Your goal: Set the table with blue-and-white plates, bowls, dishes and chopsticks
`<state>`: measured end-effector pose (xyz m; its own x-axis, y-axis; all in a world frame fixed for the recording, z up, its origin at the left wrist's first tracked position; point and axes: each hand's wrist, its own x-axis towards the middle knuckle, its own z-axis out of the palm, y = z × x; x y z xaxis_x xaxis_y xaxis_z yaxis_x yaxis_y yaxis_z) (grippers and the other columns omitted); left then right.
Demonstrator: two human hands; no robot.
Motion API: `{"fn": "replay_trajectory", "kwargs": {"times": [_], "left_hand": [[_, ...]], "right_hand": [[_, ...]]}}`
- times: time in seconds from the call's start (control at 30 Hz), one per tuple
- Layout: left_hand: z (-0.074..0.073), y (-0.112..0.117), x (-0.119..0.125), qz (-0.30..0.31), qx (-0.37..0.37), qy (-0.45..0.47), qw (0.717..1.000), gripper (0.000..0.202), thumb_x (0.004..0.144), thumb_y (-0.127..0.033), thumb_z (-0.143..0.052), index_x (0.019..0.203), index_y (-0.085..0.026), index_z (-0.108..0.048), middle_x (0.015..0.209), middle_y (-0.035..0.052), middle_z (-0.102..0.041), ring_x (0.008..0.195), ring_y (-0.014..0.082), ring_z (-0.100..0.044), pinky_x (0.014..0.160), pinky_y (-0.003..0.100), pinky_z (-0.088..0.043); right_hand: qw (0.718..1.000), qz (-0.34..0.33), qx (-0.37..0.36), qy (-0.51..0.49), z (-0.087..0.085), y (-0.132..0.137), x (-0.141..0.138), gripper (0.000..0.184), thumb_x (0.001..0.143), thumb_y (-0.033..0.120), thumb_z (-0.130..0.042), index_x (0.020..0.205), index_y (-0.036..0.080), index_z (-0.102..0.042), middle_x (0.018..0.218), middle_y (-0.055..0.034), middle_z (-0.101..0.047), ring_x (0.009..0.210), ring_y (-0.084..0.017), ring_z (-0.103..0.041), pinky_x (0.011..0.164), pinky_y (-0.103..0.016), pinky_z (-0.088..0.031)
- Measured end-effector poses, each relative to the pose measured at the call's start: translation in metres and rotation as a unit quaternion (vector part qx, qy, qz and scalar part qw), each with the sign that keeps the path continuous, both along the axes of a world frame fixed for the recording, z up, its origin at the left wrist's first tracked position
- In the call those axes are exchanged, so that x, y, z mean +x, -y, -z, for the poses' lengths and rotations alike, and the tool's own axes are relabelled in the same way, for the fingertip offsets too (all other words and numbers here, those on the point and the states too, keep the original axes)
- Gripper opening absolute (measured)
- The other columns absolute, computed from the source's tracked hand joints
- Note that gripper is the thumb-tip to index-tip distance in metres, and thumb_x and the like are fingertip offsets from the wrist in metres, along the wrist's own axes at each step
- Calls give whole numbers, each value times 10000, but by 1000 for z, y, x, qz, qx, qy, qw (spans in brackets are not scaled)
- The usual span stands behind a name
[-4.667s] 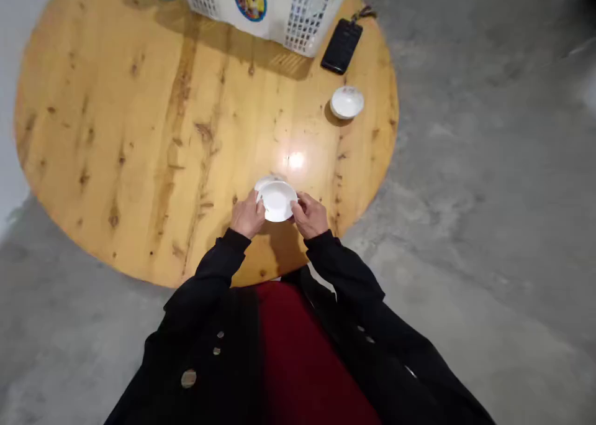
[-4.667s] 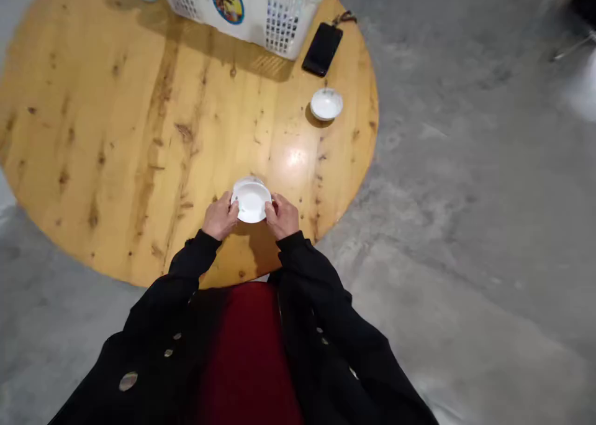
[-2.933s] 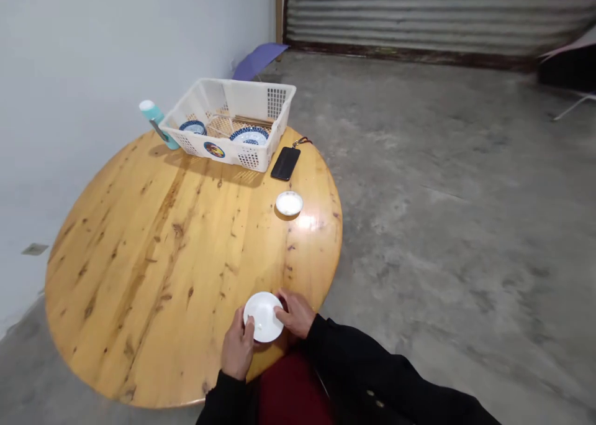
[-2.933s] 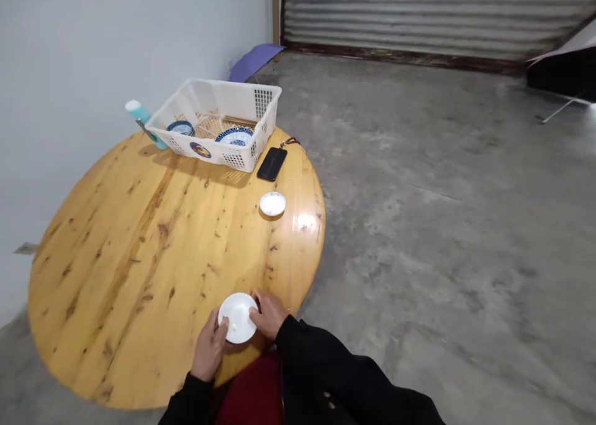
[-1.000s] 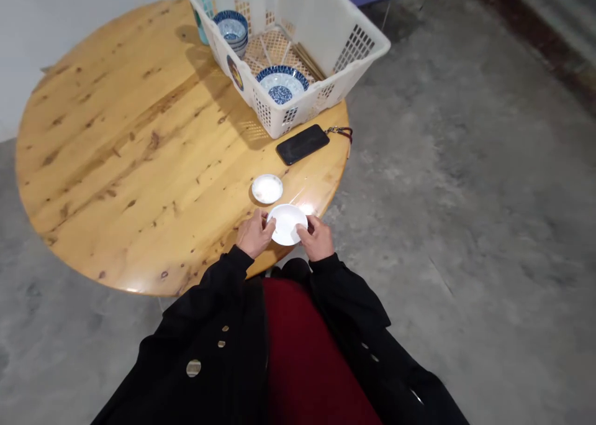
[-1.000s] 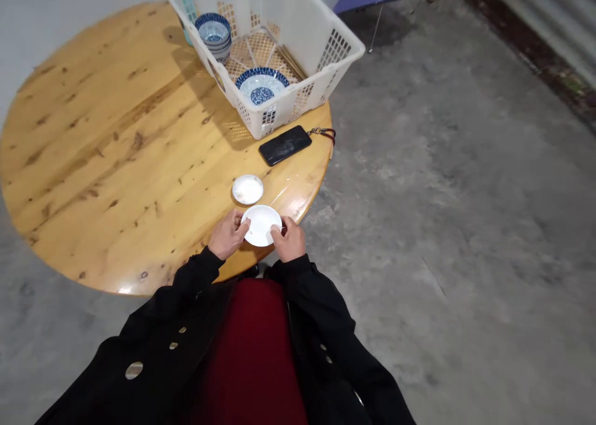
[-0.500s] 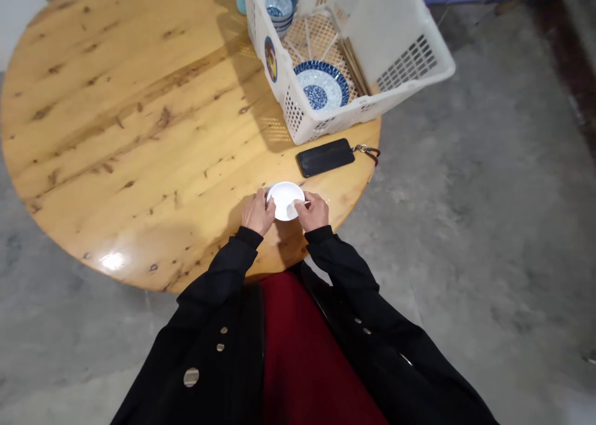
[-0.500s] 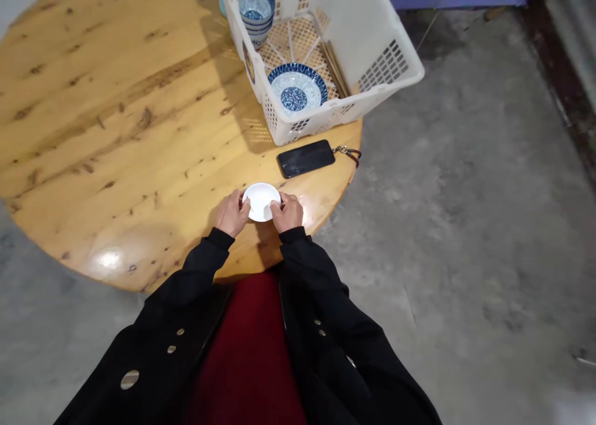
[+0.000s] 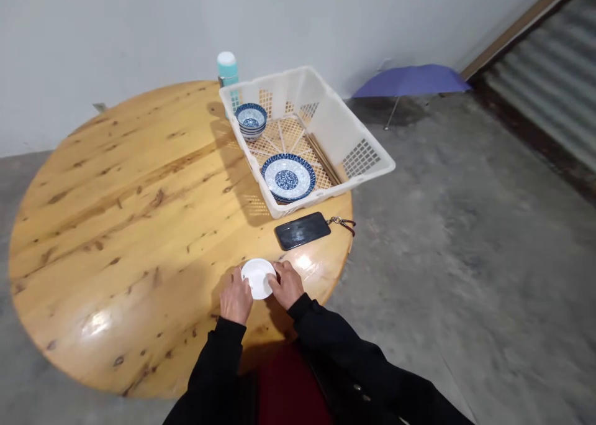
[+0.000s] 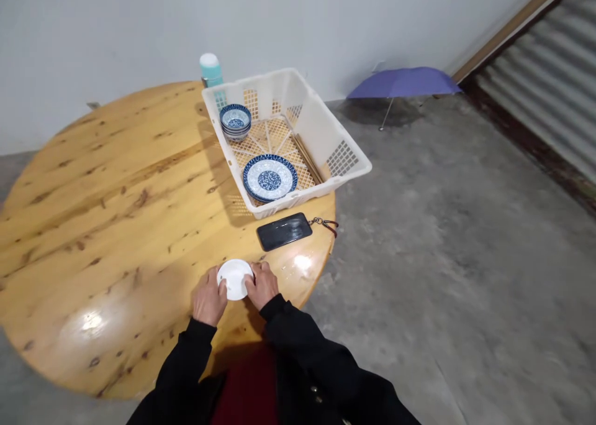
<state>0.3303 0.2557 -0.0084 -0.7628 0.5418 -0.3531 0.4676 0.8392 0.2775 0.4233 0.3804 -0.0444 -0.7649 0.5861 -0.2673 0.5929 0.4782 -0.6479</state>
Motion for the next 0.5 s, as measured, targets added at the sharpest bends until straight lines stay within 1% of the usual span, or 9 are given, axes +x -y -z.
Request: {"fn": "replay_trajectory", "kwargs": {"times": [0.1, 0.2, 0.3, 0.4, 0.5], "left_hand": [[7, 2, 0, -16, 11, -10, 1000, 402, 980, -239, -433, 1340, -117, -565, 1085, 165, -690, 890, 260, -698, 775, 341, -533], [14, 6, 0, -32, 37, -13, 999, 417, 977, -245, -431, 1353, -124, -565, 1094, 165, -676, 907, 261, -689, 786, 350, -537], [19, 12, -1, -60, 68, -4, 996, 435, 981, -309, -432, 1359, -140, -565, 1130, 174, -655, 967, 277, -674, 824, 383, -539], [27, 16, -3, -88, 109, 59, 988, 433, 980, -382, -419, 1293, -134, -586, 1105, 164, -673, 1016, 285, -665, 861, 407, -542], [35, 15, -4, -123, 163, 143, 969, 422, 985, -388, -361, 1218, -132, -601, 1031, 140, -703, 946, 258, -683, 802, 380, -567]], "right_hand": [[999, -21, -16, 21, -4, -3, -4, 447, 901, 210, -531, 1330, 147, -641, 1080, -133, -598, 968, -246, -644, 931, -351, -499], [998, -42, -27, 22, -7, -6, -4, 465, 908, 203, -529, 1364, 170, -613, 1079, -123, -588, 987, -242, -639, 929, -342, -494], [998, -47, -26, 19, -6, -10, -1, 465, 935, 275, -532, 1385, 170, -578, 1137, -138, -585, 1017, -250, -626, 923, -350, -483], [997, -58, -46, 26, 0, -14, -1, 422, 956, 347, -527, 1315, 135, -594, 1161, -156, -618, 1045, -259, -611, 927, -358, -462], [992, -98, -69, 28, 6, -17, -4, 305, 962, 317, -511, 1172, 135, -635, 1098, -139, -656, 1052, -245, -599, 919, -337, -442]]}}
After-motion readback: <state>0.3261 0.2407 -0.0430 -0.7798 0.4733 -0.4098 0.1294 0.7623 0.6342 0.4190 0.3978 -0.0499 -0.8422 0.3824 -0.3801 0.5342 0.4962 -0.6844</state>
